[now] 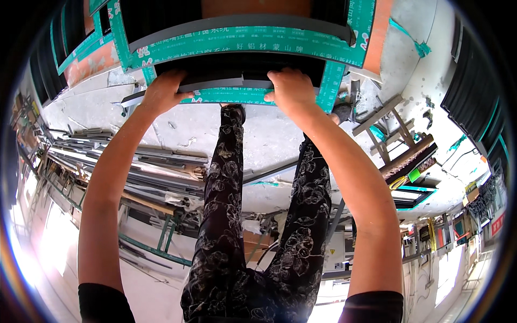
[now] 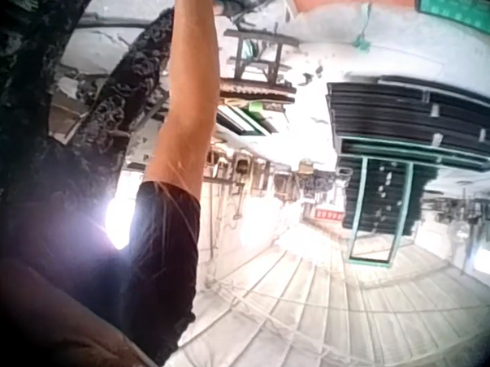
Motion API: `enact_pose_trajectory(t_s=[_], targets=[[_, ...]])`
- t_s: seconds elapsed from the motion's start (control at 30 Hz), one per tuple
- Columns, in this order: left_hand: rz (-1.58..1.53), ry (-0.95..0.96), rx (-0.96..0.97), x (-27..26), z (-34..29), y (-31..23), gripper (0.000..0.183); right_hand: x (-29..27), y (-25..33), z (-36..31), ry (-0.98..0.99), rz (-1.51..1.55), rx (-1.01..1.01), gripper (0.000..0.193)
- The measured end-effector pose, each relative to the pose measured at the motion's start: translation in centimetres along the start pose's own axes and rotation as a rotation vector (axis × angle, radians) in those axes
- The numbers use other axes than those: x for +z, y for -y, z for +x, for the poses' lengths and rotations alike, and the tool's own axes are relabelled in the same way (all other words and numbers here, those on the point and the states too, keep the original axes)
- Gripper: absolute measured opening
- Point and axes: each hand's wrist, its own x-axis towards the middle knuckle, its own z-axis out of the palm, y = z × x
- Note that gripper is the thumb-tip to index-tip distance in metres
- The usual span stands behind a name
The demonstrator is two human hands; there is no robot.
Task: The person assembles metal window frames by inserting rubber seals, cutting metal strips with a saw, and applying tape to the joints.
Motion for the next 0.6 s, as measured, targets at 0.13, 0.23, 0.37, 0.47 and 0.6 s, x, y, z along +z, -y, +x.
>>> enact_pose_trajectory(t_s=[0.13,0.23,0.37,0.47,0.6], targets=[[-0.084,-0.070,-0.105,0.9,-1.0,-1.5,0.055,-0.4,1.0,-0.8,-0.051,-0.143,0.029,0.041],[-0.113,-0.231,-0.121,0.3,-2.9,-3.4,0.064,0.6,2.7,-3.0,-0.296,-0.188,-0.063,0.053],[0.028,-0.260,-0.087,0.2,-2.3,-5.4,0.070,2.0,1.1,-2.8,-0.526,-0.369,-0.149,0.042],[-0.025,-0.125,-0.018,0.2,-0.5,-3.7,0.062,1.5,1.0,-2.5,-0.216,-0.213,-0.060,0.072],[-0.110,0.118,0.001,0.0,1.3,-1.5,0.057,1.7,1.3,-2.7,-0.361,-0.213,-0.048,0.066]])
